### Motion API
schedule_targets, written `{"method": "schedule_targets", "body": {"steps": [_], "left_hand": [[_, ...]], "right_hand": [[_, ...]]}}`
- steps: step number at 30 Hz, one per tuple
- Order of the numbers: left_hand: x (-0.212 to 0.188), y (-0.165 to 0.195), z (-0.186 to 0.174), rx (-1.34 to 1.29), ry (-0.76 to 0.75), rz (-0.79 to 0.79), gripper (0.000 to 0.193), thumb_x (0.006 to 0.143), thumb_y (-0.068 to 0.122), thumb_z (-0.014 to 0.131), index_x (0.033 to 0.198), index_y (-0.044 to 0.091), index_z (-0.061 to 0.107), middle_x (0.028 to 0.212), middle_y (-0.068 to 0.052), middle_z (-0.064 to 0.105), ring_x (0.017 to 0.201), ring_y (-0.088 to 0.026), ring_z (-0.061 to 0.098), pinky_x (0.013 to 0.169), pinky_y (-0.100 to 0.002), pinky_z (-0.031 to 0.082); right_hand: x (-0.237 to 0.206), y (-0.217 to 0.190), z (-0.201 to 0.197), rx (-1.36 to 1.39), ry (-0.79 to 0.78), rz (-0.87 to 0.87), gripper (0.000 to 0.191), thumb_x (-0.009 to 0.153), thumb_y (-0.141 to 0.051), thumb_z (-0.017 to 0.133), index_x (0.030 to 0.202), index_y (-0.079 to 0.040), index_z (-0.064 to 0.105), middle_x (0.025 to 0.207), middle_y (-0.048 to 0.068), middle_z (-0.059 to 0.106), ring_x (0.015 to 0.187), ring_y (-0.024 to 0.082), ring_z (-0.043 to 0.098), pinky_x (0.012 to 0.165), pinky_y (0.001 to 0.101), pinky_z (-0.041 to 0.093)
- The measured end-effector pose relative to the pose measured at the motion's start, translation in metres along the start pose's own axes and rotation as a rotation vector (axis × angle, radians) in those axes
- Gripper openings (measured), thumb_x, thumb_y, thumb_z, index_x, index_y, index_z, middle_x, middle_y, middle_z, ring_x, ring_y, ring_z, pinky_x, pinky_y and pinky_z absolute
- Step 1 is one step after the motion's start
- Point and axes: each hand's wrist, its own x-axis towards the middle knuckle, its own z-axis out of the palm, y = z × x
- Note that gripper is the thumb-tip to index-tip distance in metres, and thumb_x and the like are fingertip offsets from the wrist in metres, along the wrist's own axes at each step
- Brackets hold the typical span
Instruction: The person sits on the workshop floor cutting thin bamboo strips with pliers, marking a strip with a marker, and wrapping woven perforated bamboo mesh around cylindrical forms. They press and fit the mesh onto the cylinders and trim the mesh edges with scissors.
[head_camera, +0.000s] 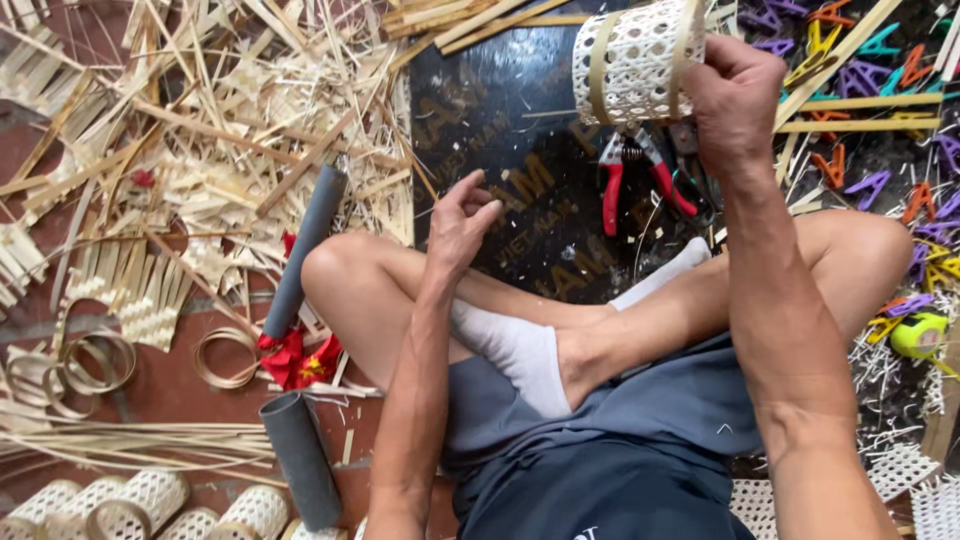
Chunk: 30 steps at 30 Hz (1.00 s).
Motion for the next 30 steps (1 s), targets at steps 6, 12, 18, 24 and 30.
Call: {"method": "schedule_targets", "body": {"steps": [6, 12, 18, 24, 30], "left_hand": [[0.01, 0.005, 0.007, -0.036, -0.054, -0.004, 0.048, 0.091, 0.012, 0.075, 0.135, -0.002, 0.063, 0.092, -0.001, 0.072, 0.077, -0.006, 0.062, 0.069, -0.023, 0.054], [0.004, 0.012, 0.005, -0.033, -0.023, 0.039, 0.04, 0.095, 0.014, 0.072, 0.131, -0.003, 0.068, 0.089, -0.002, 0.073, 0.075, -0.006, 0.063, 0.067, -0.022, 0.053], [0.01, 0.034, 0.027, -0.354, -0.014, -0.03, 0.038, 0.098, 0.017, 0.069, 0.132, -0.001, 0.066, 0.088, -0.002, 0.072, 0.069, -0.006, 0.065, 0.06, -0.023, 0.059], [0.027, 0.041, 0.054, -0.436, -0.1, -0.021, 0.04, 0.099, 0.019, 0.067, 0.133, -0.003, 0.069, 0.079, -0.003, 0.067, 0.062, -0.007, 0.062, 0.056, -0.026, 0.06], [0.034, 0.029, 0.038, -0.604, -0.161, -0.227, 0.042, 0.098, 0.015, 0.068, 0.136, -0.002, 0.062, 0.088, -0.004, 0.07, 0.066, -0.01, 0.067, 0.06, -0.028, 0.061]], "right_hand": [[0.001, -0.009, 0.002, -0.122, -0.027, -0.034, 0.026, 0.101, 0.001, 0.066, 0.125, 0.006, 0.074, 0.108, 0.005, 0.076, 0.088, 0.005, 0.067, 0.077, 0.0208, 0.054], [-0.018, 0.027, 0.024, -0.78, -0.112, -0.207, 0.021, 0.102, -0.004, 0.065, 0.119, 0.002, 0.075, 0.095, 0.018, 0.073, 0.082, 0.025, 0.069, 0.071, 0.0362, 0.054], [-0.044, 0.058, 0.046, -0.868, -0.193, -0.188, 0.014, 0.104, -0.01, 0.062, 0.107, -0.001, 0.072, 0.091, 0.025, 0.066, 0.084, 0.044, 0.066, 0.072, 0.0482, 0.053], [-0.056, 0.06, 0.053, -0.878, -0.131, -0.218, 0.013, 0.105, -0.01, 0.059, 0.104, 0.0, 0.066, 0.093, 0.026, 0.066, 0.088, 0.047, 0.065, 0.073, 0.0534, 0.05], [-0.046, 0.061, 0.048, -0.845, -0.073, -0.169, 0.015, 0.098, -0.012, 0.06, 0.101, -0.001, 0.07, 0.088, 0.026, 0.066, 0.083, 0.047, 0.066, 0.071, 0.0535, 0.052]]}}
